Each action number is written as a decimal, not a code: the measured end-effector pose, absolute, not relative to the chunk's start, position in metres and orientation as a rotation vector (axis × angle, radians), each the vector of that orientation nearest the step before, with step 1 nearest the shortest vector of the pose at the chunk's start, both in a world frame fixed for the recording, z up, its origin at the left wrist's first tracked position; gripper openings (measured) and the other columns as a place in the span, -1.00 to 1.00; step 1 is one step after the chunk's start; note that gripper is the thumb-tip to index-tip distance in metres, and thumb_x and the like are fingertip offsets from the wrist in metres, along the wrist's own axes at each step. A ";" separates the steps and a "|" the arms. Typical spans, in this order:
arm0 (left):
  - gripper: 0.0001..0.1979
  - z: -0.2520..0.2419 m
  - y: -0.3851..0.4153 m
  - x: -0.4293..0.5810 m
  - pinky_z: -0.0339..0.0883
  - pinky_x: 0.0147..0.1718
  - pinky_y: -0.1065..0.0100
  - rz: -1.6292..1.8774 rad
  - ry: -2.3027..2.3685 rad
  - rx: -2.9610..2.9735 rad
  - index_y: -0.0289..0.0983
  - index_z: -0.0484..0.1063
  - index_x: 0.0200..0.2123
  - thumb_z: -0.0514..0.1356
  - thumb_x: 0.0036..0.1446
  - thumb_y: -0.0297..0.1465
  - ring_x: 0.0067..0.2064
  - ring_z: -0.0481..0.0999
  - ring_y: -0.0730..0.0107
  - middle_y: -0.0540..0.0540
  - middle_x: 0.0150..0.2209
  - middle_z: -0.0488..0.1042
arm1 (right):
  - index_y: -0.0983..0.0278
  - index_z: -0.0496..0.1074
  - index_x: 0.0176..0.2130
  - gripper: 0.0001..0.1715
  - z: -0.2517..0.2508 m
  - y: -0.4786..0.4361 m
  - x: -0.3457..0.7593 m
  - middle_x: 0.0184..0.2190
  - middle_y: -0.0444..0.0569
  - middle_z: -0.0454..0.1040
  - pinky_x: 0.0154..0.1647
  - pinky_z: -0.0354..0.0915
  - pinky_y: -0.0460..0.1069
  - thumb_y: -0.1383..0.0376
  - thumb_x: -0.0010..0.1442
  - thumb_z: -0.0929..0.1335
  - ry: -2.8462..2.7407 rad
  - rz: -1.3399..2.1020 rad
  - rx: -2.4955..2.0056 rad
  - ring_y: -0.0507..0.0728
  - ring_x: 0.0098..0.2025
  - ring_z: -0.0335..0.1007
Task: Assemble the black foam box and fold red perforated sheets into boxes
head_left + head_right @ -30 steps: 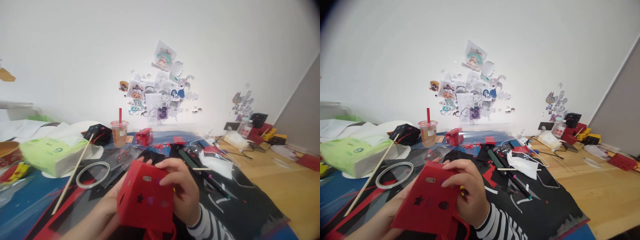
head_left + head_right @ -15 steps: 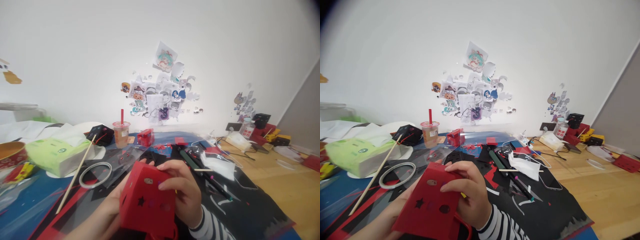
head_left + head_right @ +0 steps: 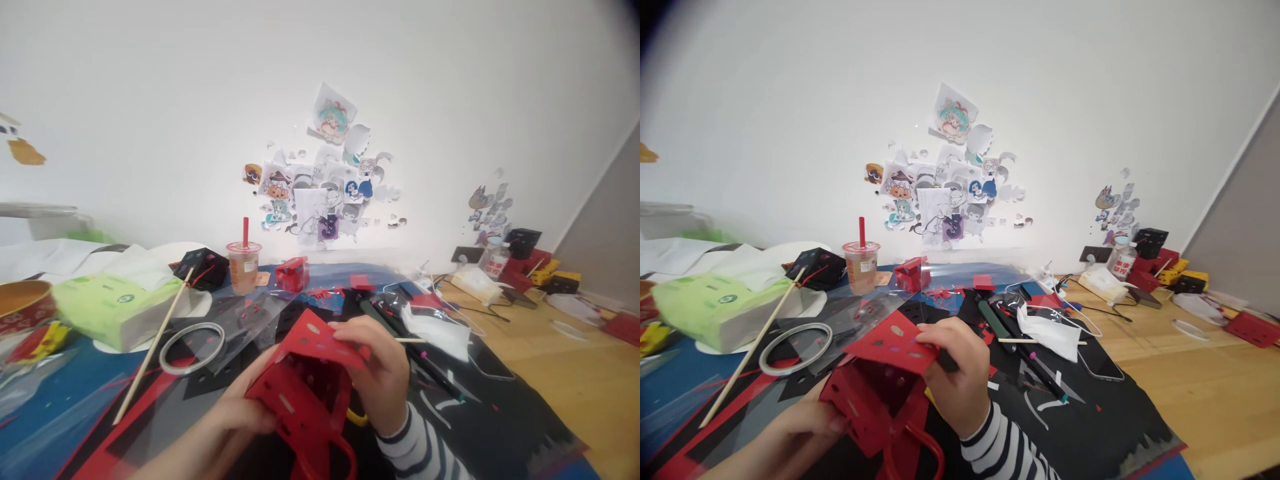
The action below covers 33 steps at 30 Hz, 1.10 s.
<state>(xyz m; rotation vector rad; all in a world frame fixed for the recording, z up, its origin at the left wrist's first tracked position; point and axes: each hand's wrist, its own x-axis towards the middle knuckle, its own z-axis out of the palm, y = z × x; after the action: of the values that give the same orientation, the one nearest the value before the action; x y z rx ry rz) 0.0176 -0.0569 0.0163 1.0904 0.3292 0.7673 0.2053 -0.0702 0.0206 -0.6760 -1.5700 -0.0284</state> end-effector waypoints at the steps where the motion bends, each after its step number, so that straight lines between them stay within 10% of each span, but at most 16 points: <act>1: -0.32 0.017 -0.058 0.018 0.24 -0.06 0.23 0.735 0.322 1.076 -0.18 0.31 0.07 0.10 -0.25 -0.56 -0.04 0.45 0.12 -0.03 -0.11 0.53 | 0.22 0.45 -0.29 -0.86 0.020 -0.070 0.205 -0.36 -0.02 0.53 -0.35 0.33 -0.01 0.31 0.17 0.29 -1.555 -0.023 -0.696 0.11 -0.35 0.44; 13: -0.21 0.015 -0.063 0.020 0.22 -0.03 0.18 0.700 0.432 1.003 -0.15 0.15 0.16 0.35 -0.18 -0.39 -0.03 0.45 0.05 -0.11 -0.11 0.53 | 0.24 0.41 -0.40 -0.77 0.020 -0.076 0.202 -0.55 -0.16 0.46 -0.50 0.26 -0.13 0.34 0.22 0.22 -1.444 -0.126 -0.957 0.01 -0.51 0.39; 20: -0.19 0.002 -0.053 0.024 0.32 -0.54 0.51 0.685 0.318 1.147 -0.15 0.21 0.10 0.42 -0.26 -0.30 -0.49 0.50 0.42 -0.01 -0.34 0.56 | 0.20 0.42 -0.27 -0.79 0.018 -0.077 0.205 -0.36 -0.09 0.55 -0.31 0.35 -0.08 0.37 0.21 0.21 -1.467 -0.092 -0.781 0.06 -0.30 0.48; 33: -0.07 -0.003 -0.052 0.023 0.25 -0.71 0.63 0.708 0.439 1.215 -0.09 0.10 0.14 0.44 -0.33 -0.24 -0.65 0.35 0.63 0.03 -0.46 0.54 | 0.24 0.38 -0.23 -0.78 0.023 -0.082 0.202 -0.31 -0.03 0.55 -0.27 0.35 -0.07 0.34 0.25 0.17 -1.560 -0.205 -0.775 0.06 -0.26 0.48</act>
<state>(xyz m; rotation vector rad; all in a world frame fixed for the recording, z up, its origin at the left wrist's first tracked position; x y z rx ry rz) 0.0227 -0.0517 -0.0034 1.2149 0.4388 0.7085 0.2023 -0.0822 0.0225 -0.7749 -1.5604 -0.2050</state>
